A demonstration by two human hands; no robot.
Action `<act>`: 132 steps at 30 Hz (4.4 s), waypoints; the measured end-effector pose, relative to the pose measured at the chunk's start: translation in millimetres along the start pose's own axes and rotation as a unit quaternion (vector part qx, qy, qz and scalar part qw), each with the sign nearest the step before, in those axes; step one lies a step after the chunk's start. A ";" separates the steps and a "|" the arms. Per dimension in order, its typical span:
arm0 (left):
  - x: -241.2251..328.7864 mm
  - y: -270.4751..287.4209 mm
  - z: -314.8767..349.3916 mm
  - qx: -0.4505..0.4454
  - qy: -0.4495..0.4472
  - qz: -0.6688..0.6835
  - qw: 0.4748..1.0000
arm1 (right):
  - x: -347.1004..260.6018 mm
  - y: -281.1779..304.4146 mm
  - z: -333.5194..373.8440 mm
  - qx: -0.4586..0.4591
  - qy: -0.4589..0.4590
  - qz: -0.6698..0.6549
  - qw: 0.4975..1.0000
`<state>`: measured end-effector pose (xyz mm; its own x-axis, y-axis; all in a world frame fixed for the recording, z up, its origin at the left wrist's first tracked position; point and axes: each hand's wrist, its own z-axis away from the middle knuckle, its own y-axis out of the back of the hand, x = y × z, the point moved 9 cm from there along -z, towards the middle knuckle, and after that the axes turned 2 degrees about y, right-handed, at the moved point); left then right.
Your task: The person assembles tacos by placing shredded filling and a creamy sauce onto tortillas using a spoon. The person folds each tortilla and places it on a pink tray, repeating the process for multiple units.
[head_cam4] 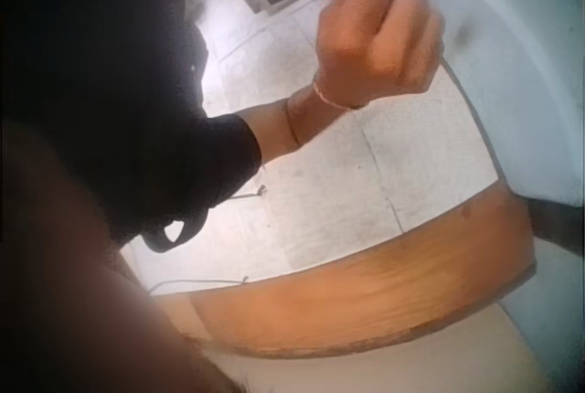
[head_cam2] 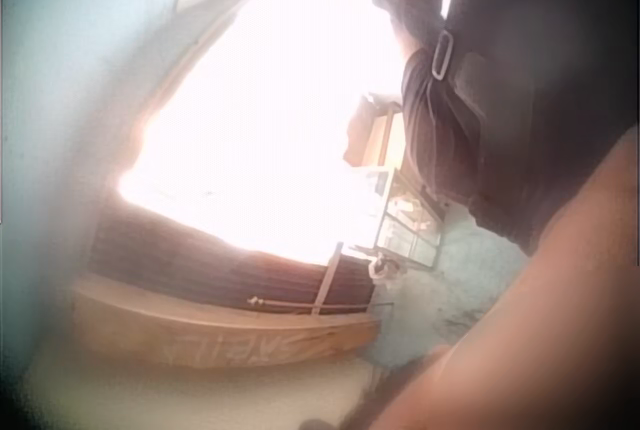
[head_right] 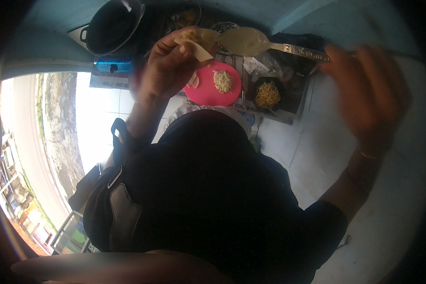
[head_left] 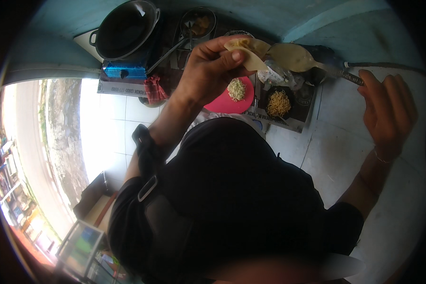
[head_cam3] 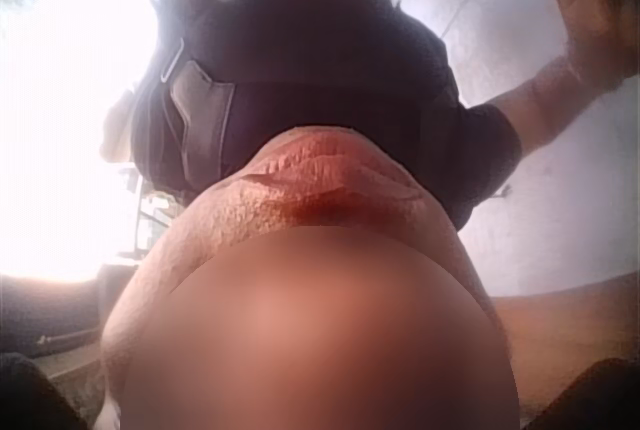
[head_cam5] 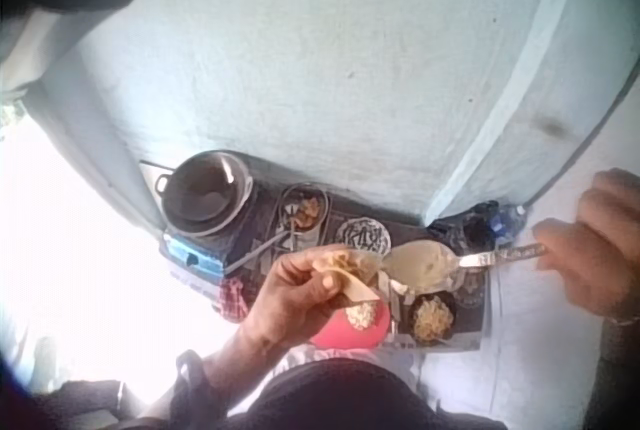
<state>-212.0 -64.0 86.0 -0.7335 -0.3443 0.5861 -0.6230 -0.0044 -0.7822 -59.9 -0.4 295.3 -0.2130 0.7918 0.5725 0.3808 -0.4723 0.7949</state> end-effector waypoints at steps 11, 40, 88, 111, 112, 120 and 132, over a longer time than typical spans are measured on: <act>2.8 2.6 1.6 0.031 0.004 0.023 0.999 | -4.0 15.2 1.5 0.000 -0.005 0.044 0.999; 7.6 -9.7 -3.5 0.074 -0.037 -0.016 0.996 | 7.4 18.6 13.3 0.049 -0.186 -0.045 0.980; 15.1 3.9 -12.7 0.246 -0.144 -0.137 0.949 | -22.3 -10.6 35.7 0.158 -0.328 -0.065 0.929; -6.5 39.9 35.8 0.382 0.015 -0.336 0.861 | -246.5 -594.6 151.3 -0.134 -0.773 -0.588 0.199; -6.5 39.8 36.5 0.377 0.008 -0.330 0.865 | -250.9 -591.1 141.4 -0.177 -0.720 -0.642 0.196; -2.1 35.7 32.8 0.312 -0.017 -0.326 0.892 | -139.4 -403.1 38.9 -0.055 -0.388 -0.704 0.592; 25.9 -21.1 21.1 0.180 -0.108 -0.386 0.898 | -46.3 -138.7 -22.0 0.296 -0.207 -0.599 0.714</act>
<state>-212.1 -92.7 113.2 -0.0271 -0.2824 0.9589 -0.7671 -0.6092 -0.2010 -122.6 19.9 163.0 -0.4678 0.5946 -0.6539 0.4878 0.7907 0.3700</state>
